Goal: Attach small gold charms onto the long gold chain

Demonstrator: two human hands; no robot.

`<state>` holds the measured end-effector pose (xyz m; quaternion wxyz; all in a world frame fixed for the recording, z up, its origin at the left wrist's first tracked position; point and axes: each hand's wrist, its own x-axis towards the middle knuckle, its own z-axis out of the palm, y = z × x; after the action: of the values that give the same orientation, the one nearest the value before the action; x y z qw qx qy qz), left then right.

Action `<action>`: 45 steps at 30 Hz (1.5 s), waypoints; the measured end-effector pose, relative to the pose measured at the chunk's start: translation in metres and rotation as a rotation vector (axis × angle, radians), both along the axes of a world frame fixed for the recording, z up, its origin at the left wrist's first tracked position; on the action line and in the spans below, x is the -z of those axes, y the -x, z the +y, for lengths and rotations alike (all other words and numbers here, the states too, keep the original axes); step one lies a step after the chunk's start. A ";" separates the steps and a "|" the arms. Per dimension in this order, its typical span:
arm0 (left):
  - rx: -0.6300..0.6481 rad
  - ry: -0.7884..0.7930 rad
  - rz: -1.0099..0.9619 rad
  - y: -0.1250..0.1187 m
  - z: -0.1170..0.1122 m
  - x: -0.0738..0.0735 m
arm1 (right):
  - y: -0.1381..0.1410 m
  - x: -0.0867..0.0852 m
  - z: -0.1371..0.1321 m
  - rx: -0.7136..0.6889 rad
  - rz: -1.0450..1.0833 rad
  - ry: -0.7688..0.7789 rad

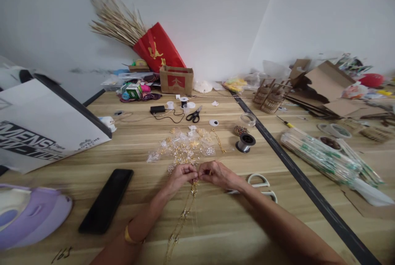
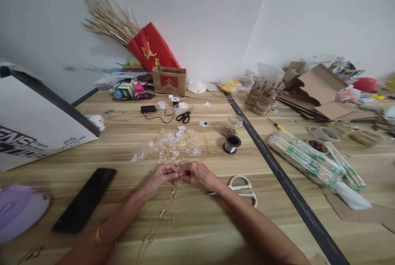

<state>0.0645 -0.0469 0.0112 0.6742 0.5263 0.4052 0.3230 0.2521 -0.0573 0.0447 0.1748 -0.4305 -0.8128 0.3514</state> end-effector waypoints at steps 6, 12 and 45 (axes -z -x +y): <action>-0.001 0.026 -0.009 0.001 0.003 0.003 | 0.000 0.000 0.003 -0.021 0.008 0.024; -0.031 -0.041 0.051 0.000 0.004 0.007 | 0.002 0.003 0.002 -0.024 0.027 0.048; -0.046 -0.310 0.306 -0.005 -0.003 0.003 | 0.007 0.046 0.003 0.192 0.592 0.622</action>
<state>0.0691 -0.0495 0.0081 0.5082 0.6573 0.4602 0.3129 0.2451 -0.0546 -0.0012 0.2943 -0.4169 -0.5395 0.6697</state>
